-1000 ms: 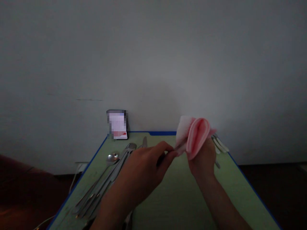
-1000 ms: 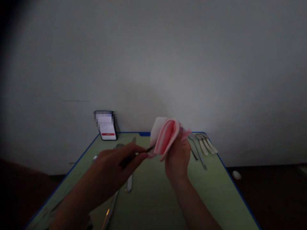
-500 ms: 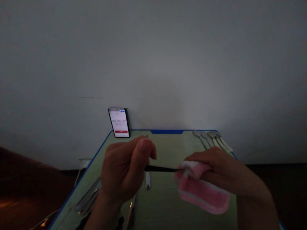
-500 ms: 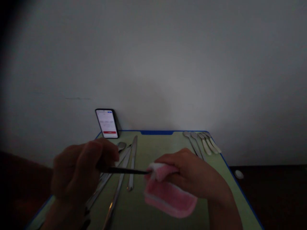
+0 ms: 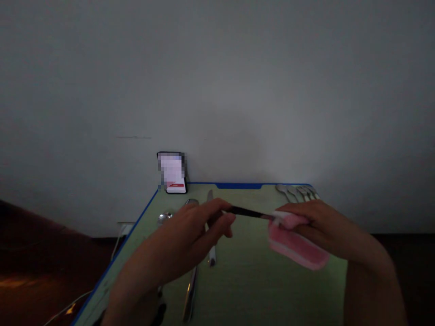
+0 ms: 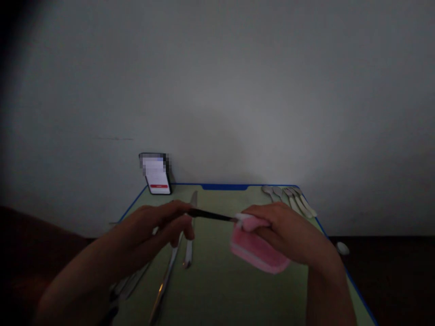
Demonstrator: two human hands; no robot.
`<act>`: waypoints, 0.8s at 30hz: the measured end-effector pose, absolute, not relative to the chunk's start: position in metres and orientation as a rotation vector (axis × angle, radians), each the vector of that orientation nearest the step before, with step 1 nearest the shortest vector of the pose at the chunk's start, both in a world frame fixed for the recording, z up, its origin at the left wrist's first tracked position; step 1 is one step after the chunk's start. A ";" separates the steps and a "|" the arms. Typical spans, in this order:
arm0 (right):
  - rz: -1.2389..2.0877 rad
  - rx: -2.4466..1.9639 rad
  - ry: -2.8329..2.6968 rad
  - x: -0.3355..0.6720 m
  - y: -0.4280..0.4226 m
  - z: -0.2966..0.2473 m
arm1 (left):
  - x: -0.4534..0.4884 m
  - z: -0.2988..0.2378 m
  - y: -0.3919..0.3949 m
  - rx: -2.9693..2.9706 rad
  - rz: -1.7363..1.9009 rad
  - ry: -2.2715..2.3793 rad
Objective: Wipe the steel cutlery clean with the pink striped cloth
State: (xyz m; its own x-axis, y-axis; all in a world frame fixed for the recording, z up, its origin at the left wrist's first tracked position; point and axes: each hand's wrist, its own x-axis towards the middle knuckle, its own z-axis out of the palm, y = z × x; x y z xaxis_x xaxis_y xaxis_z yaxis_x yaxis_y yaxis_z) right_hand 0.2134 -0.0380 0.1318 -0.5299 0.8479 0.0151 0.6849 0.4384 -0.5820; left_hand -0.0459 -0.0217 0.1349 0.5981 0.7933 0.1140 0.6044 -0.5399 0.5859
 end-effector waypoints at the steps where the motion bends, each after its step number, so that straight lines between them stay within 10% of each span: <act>1: 0.771 -1.329 -2.390 0.215 -0.039 0.133 | -0.052 0.136 -0.022 2.335 0.488 1.101; 24: 0.671 -1.234 -2.409 0.174 -0.031 0.114 | -0.024 0.118 -0.018 2.637 0.279 1.093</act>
State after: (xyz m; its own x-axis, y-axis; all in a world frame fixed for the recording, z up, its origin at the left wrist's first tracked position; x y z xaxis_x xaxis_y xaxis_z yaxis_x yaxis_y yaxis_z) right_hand 0.1742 -0.0313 0.1139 -0.5589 0.8241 0.0920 0.6578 0.5082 -0.5559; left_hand -0.0241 -0.0184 0.1175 0.6963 0.7141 0.0728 0.6614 -0.6777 0.3214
